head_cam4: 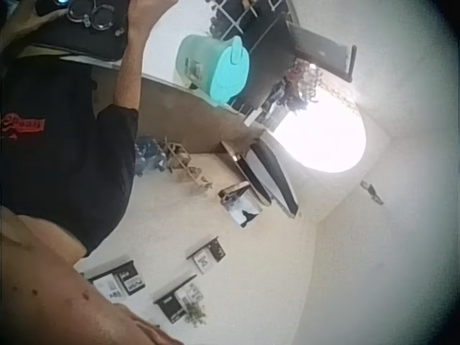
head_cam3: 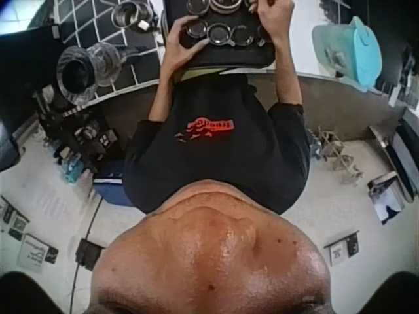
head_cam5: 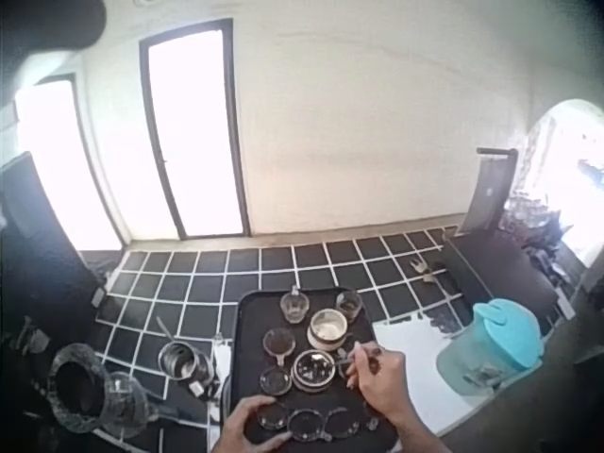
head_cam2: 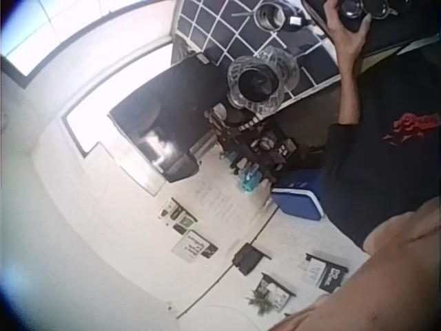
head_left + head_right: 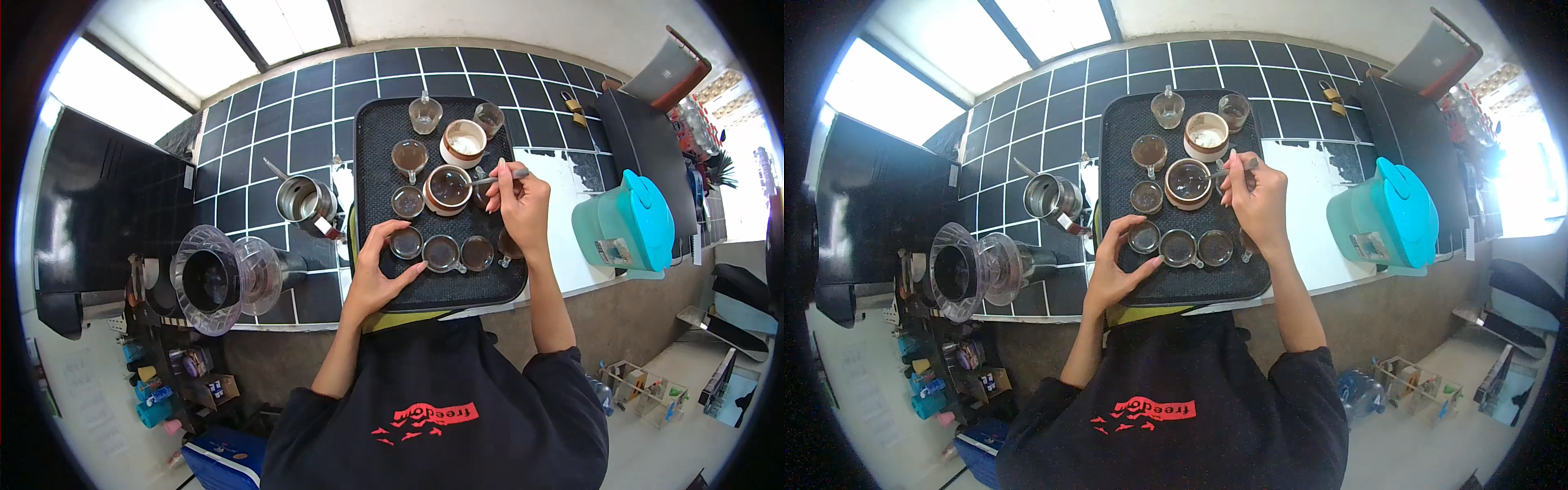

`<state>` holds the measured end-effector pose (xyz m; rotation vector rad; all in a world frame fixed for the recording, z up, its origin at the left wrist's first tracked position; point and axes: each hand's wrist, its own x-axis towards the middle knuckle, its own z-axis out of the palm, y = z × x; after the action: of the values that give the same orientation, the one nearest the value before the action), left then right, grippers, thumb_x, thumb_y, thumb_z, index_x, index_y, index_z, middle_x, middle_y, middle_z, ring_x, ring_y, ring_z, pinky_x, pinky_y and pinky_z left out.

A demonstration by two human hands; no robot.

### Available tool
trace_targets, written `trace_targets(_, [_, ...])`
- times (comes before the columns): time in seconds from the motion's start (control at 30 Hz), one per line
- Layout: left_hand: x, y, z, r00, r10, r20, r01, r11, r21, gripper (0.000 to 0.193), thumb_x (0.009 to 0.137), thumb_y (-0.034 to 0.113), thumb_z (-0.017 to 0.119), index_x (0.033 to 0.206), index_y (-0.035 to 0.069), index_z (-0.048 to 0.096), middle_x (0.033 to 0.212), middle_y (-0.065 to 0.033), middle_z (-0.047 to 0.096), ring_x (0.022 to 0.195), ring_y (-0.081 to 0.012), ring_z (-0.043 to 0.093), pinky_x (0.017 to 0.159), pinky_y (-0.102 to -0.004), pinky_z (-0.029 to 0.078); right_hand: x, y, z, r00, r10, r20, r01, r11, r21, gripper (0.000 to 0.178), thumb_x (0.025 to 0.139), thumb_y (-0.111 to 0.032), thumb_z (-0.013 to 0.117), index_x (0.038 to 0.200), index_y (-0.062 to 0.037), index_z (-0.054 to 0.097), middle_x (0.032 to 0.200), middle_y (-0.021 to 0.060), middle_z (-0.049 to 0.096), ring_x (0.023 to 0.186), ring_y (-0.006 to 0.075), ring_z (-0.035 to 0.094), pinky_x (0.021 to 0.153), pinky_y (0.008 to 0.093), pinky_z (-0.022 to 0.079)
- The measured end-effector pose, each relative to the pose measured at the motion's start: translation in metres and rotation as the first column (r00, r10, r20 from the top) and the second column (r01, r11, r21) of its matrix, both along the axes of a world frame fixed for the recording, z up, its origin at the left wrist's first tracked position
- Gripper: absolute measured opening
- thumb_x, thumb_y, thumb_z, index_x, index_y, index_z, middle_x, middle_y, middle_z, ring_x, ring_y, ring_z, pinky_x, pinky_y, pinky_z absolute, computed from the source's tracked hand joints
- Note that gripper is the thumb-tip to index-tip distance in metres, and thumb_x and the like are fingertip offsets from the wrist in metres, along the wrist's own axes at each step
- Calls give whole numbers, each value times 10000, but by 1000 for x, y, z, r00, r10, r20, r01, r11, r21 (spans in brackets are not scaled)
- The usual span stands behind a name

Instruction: Performing a coffee cupping process including pouring water, stirring, and tasting coffee from various glasses.

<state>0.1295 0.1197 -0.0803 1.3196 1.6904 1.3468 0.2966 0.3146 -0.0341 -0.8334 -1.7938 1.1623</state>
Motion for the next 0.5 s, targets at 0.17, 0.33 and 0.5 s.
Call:
trace_targets(0.17, [0, -1, -1, 1000, 4, 23, -4, 1000, 14, 632, 767, 52, 811, 1318, 26, 503, 1320, -106, 524, 1266, -227, 517, 1101, -374, 399, 1, 1, -7, 998, -34, -44, 30, 996, -85, 280, 1035, -169, 523, 891, 47, 630, 645, 69, 624, 488, 88, 586, 447, 208, 461])
trace_targets(0.33, [0, -1, 0, 999, 4, 42, -4, 1000, 5, 609, 777, 40, 801, 1313, 33, 513, 1320, -98, 526, 1255, -217, 521, 1078, -366, 413, 1, 0, -9, 997, -35, -66, 27, 993, -112, 288, 1038, -167, 513, 878, 46, 622, 635, 75, 619, 479, 93, 586, 442, 211, 462])
trace_targets(0.5, [-1, -1, -3, 999, -1, 53, 1, 1000, 11, 584, 791, 33, 786, 1310, 44, 520, 1319, -86, 528, 1246, -209, 521, 1061, -359, 413, 3, -1, -8, 999, -22, -45, 16, 993, -113, 296, 1040, -169, 511, 871, 48, 619, 629, 76, 612, 465, 93, 576, 433, 213, 455])
